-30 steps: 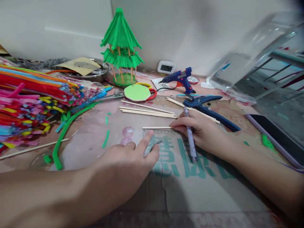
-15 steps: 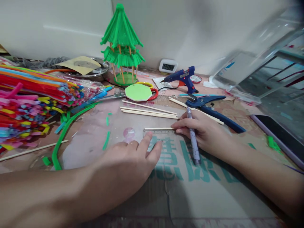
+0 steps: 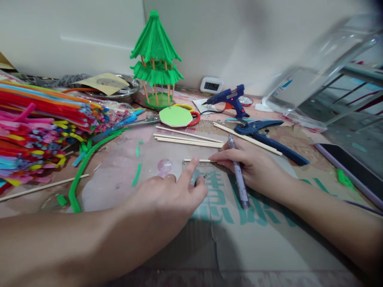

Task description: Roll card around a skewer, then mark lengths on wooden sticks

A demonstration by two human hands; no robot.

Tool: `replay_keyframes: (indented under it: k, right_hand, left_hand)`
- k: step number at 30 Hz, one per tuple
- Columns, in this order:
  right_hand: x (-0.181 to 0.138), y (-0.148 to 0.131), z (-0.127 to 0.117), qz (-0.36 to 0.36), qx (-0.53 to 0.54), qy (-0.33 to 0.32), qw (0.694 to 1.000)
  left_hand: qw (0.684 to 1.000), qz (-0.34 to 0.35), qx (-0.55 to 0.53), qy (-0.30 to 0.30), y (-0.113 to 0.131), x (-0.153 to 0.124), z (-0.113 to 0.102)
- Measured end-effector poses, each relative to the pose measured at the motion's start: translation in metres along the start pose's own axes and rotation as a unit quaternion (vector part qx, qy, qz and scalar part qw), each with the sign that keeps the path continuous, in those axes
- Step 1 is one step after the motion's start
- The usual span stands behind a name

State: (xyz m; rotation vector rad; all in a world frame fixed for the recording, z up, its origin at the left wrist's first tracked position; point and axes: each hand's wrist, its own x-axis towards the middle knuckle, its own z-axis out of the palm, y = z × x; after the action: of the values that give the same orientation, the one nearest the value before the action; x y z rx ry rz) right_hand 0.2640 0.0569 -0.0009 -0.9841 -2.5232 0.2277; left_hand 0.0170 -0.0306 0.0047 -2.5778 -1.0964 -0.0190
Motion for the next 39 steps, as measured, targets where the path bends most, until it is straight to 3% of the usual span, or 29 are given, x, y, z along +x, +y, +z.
replay_keyframes:
  k: [13,39]
  right_hand:
    - [0.0009,0.0000,-0.0009,-0.003,0.016,-0.010,1.000]
    - [0.0033,-0.0022,-0.0012,-0.017,0.034,-0.017,0.999]
  left_hand:
    - [0.999,-0.011,-0.024,-0.038,-0.0007,0.0012,-0.0006]
    - [0.997,0.014,-0.064,-0.048,-0.0018,0.0061,-0.0016]
